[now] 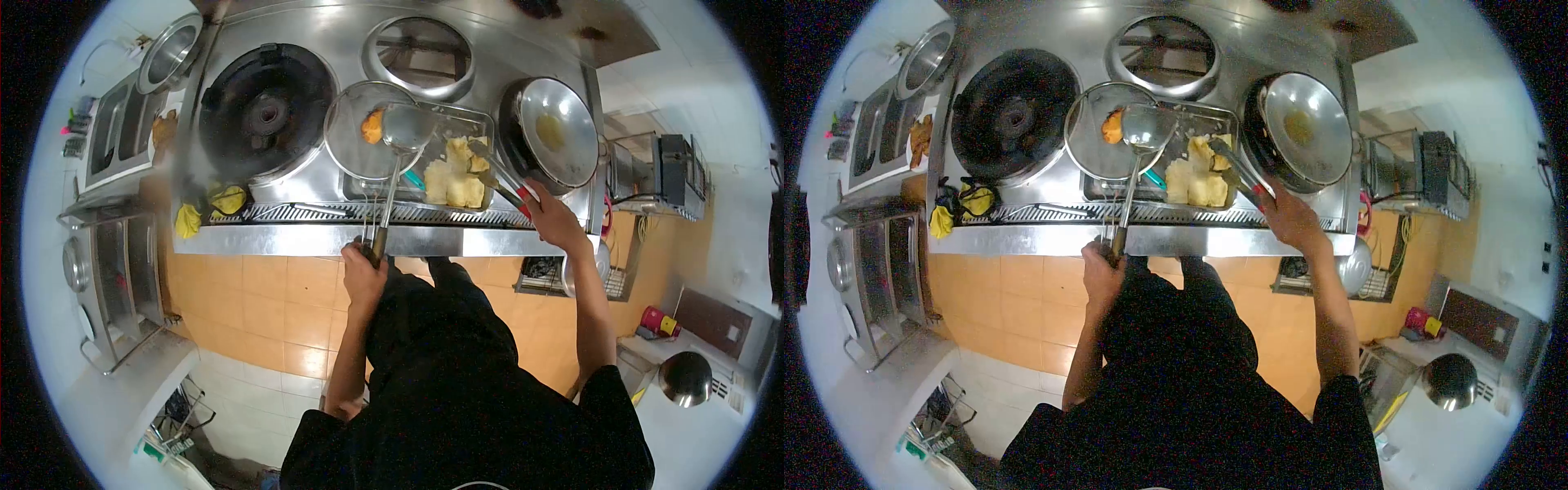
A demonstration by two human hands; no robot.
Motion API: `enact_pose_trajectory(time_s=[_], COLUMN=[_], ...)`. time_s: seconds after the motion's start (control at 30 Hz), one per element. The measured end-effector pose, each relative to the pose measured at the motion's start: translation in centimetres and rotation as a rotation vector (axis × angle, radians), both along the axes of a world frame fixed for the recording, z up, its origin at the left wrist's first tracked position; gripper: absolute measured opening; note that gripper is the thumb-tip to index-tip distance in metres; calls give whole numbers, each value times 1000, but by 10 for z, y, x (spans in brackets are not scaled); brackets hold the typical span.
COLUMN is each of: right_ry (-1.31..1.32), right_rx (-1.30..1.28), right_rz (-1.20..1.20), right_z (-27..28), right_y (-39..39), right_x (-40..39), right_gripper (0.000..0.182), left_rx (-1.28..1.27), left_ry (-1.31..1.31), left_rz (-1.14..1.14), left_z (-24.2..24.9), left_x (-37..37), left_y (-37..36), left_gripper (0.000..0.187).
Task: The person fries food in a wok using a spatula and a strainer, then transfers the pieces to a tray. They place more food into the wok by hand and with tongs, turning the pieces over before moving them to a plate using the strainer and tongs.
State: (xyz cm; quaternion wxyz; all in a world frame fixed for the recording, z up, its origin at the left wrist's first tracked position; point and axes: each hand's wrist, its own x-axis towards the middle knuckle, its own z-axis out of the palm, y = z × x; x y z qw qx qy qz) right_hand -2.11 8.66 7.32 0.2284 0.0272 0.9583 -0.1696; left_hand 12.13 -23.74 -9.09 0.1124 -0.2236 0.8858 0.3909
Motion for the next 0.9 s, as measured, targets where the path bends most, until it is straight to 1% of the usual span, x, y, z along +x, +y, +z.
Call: enact_pose_trajectory(time_s=[0.07, 0.13, 0.17, 0.2, 0.3, 0.37, 0.43, 0.5, 0.53, 0.6, 0.63, 0.67, 0.73, 0.8, 0.87, 0.9], right_ry=[-18, 78, -6, -5, 22, -119, -92, -66, -96, -130, -97, -63, -53, -42, 23, 103], right_rx=[24, 40, -3, -5, -96, 16, 23, 34, 56, 76, 110, 143, 127, 103, 51, -14], right_rz=[22, 89, 43, 34, 71, 11, 30, 46, 35, 17, 26, 36, -2, -39, -93, -108], right_z=[8, 11, 16, 15, 14, 24, 13, 10, 13, 11, 6, 3, 4, 2, -12, -27], right_y=[-5, -5, -3, 1, 8, -2, 2, 1, -5, -10, -10, -10, -12, -13, -8, -2], right_x=[-2, -2, -3, -4, -9, -15, -18, -21, -24, -24, -21, -19, -13, -1, 18, 30], right_gripper=[46, 47, 48, 48, 49, 45, 44, 44, 44, 43, 43, 42, 41, 41, 41, 40], left_rx=[-17, -33, -67, -101, -115, -115, -111, -335, -335, -511, -490, -490, -322, -214, -86, -82], left_ry=[17, 32, 5, -22, 4, 13, 22, -25, -24, 180, 247, 245, 335, 450, 446, 362], left_rz=[11, 5, -8, -26, -48, -59, -70, -88, -96, -161, -145, -149, -195, -320, -412, -458], left_z=[0, 6, 10, 14, 10, 10, 15, 24, 30, 40, 42, 40, 36, 38, 29, 32], left_x=[2, 1, 0, -2, 1, 2, -1, -5, -9, -17, -24, -32, -57, -94, -132, -150], left_y=[4, 9, 12, 15, 19, 18, 21, 24, 25, 25, 26, 28, 35, 51, 72, 84], left_gripper=[64, 64, 64, 65, 67, 68, 69, 63, 63, 56, 47, 47, 36, 21, 14, 15])
